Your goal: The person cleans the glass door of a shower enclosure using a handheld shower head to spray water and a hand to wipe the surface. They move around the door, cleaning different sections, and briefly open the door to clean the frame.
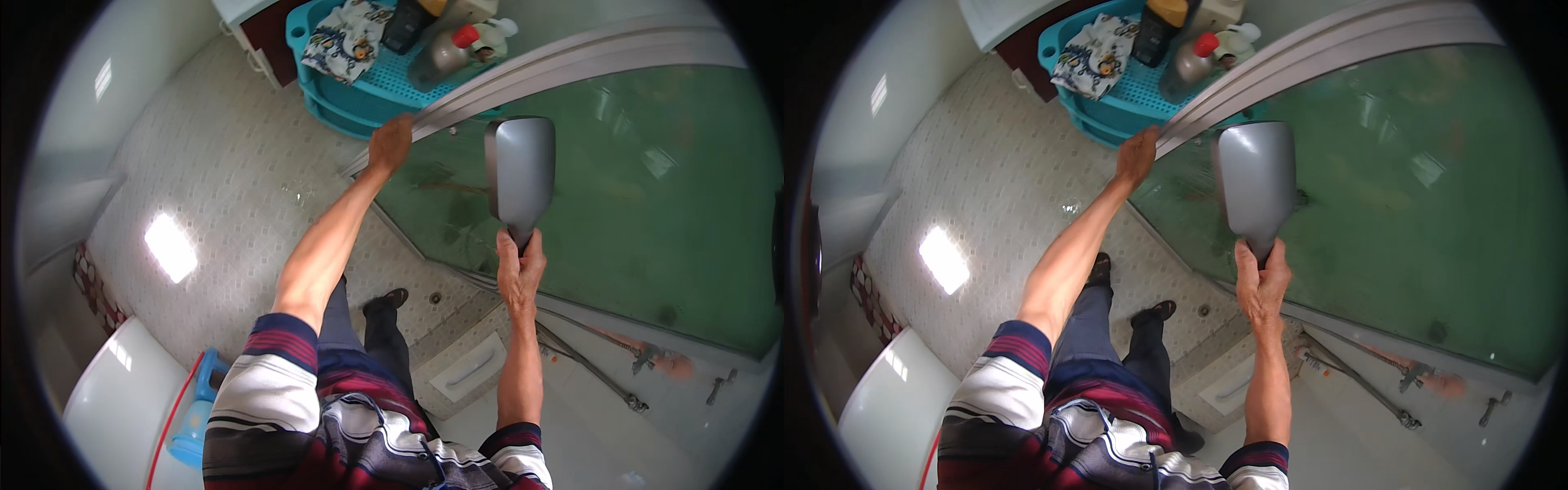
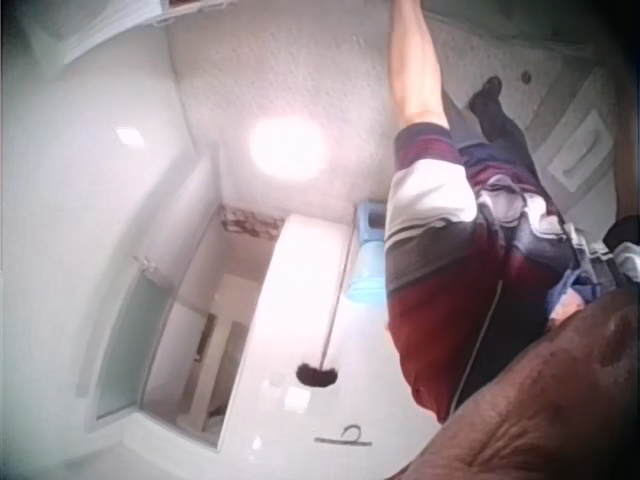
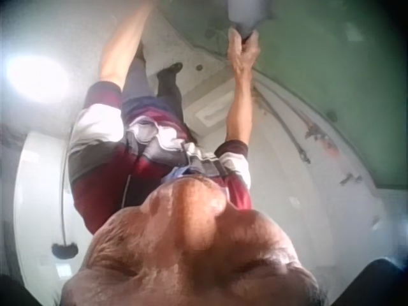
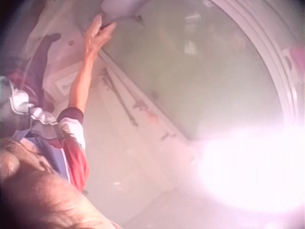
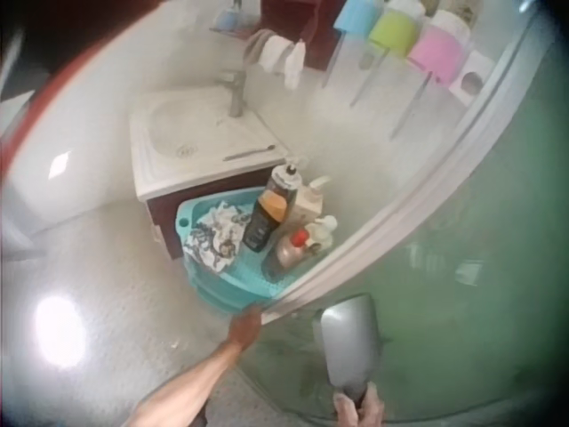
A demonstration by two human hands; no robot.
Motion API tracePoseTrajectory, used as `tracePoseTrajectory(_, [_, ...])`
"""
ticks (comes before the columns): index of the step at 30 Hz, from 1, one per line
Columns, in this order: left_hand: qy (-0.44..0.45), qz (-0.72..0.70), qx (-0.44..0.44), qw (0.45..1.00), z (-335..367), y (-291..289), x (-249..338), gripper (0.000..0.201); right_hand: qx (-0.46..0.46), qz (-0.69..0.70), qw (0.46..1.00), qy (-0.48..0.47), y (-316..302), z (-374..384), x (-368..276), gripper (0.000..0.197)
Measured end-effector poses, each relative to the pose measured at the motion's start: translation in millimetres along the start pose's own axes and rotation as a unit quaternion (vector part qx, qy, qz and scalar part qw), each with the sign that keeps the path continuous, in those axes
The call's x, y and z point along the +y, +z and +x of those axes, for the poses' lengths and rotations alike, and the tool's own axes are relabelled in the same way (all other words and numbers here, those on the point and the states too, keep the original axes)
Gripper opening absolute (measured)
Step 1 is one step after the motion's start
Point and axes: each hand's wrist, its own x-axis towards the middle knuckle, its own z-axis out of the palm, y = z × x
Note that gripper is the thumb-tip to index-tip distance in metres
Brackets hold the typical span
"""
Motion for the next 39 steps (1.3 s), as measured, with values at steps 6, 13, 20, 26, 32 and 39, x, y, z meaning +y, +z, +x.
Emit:
tracePoseTrajectory(6, [0.243, -0.108, -0.028, 0.964, 18, -14, 190, 0.04, 0.019, -0.006, 0.999, -0.027, -17, 5, -23, 0.034])
tracePoseTrajectory(13, [0.42, -0.188, -0.061, 0.885, 54, -11, 368, 0.048, 0.117, 0.011, 0.989, -0.087, -52, 10, -52, 0.031])
tracePoseTrajectory(20, [0.593, -0.295, -0.18, 0.728, 131, 4, 515, 0.047, 0.179, 0.063, 0.971, -0.148, -84, 27, -84, 0.024])
tracePoseTrajectory(26, [0.498, -0.1, -0.009, 0.861, 68, 11, 452, 0.055, 0.214, 0.112, 0.958, -0.157, -98, 32, -88, 0.022])
tracePoseTrajectory(32, [0.378, 0.008, 0.066, 0.924, 35, -4, 294, 0.06, 0.183, 0.167, 0.956, -0.155, -81, 39, -96, 0.023])
tracePoseTrajectory(39, [0.34, 0.156, 0.046, 0.926, 18, 3, 213, 0.063, 0.173, 0.166, 0.966, -0.101, -64, 36, -72, 0.025])
